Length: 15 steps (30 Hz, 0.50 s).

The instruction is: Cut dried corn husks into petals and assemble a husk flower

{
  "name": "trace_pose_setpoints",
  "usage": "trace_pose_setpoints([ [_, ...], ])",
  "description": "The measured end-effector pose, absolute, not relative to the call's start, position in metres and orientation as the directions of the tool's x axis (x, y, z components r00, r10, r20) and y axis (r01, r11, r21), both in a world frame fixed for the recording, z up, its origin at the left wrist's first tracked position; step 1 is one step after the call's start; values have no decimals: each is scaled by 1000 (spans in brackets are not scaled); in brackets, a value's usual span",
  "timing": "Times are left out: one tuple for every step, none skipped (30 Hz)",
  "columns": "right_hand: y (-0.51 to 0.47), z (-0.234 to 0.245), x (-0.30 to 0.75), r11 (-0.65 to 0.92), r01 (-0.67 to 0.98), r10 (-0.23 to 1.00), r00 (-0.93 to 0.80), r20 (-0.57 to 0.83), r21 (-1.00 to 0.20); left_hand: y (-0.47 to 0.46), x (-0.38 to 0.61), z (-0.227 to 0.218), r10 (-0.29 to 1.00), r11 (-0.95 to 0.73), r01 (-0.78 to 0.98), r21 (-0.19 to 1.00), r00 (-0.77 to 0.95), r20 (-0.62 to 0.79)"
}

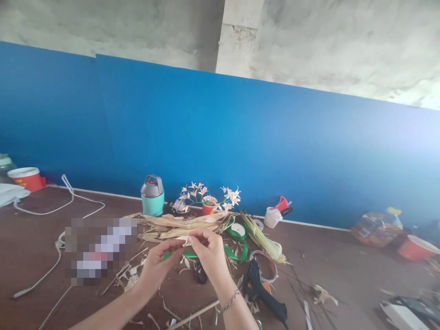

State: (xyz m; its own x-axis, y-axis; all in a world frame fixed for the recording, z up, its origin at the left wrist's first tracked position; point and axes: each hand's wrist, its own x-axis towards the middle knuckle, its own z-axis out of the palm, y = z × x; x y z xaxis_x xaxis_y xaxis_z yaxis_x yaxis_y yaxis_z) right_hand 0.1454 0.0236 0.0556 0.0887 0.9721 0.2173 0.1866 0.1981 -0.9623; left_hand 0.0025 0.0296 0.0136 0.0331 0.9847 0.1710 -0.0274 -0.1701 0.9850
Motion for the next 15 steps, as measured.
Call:
trace_pose_setpoints([
  [24,56,145,198,186,972,86,217,-962,30,3,12,985,-165,-21,986,39,166],
  [24,55,145,199,184,972,85,217,-963,30,3,11,986,-159,-15,987,39,159],
  [24,55,145,200,183,973,81,218,-962,30,2,11,987,-153,-9,988,37,153],
  [24,54,145,201,182,973,77,217,-963,30,2,11,988,-149,-6,989,34,149],
  [24,54,146,201,180,973,73,217,-963,30,2,11,989,-145,-10,989,30,146],
  [25,53,146,204,178,974,66,219,-963,30,2,11,990,-139,-23,990,29,139],
  [25,52,146,210,171,973,57,223,-963,30,2,12,991,-128,-48,991,26,129],
  [25,51,146,220,159,972,51,231,-962,30,3,13,993,-112,-85,990,25,114],
  [25,51,147,231,145,969,53,241,-962,30,3,13,995,-87,-131,988,28,92],
  [25,50,147,244,132,965,63,254,-961,30,3,13,997,-59,-183,981,32,66],
  [25,49,147,254,123,961,81,265,-959,30,3,13,998,-31,-237,971,38,42],
  [25,48,147,259,120,957,102,271,-959,31,3,13,999,-7,-287,958,47,22],
  [25,48,146,256,119,955,122,270,-959,32,3,12,998,12,-330,944,59,8],
  [26,47,146,244,122,956,133,260,-962,32,3,12,997,27,-364,931,71,-1],
  [26,46,146,228,125,961,134,244,-966,33,3,11,997,37,-393,919,82,-6],
])
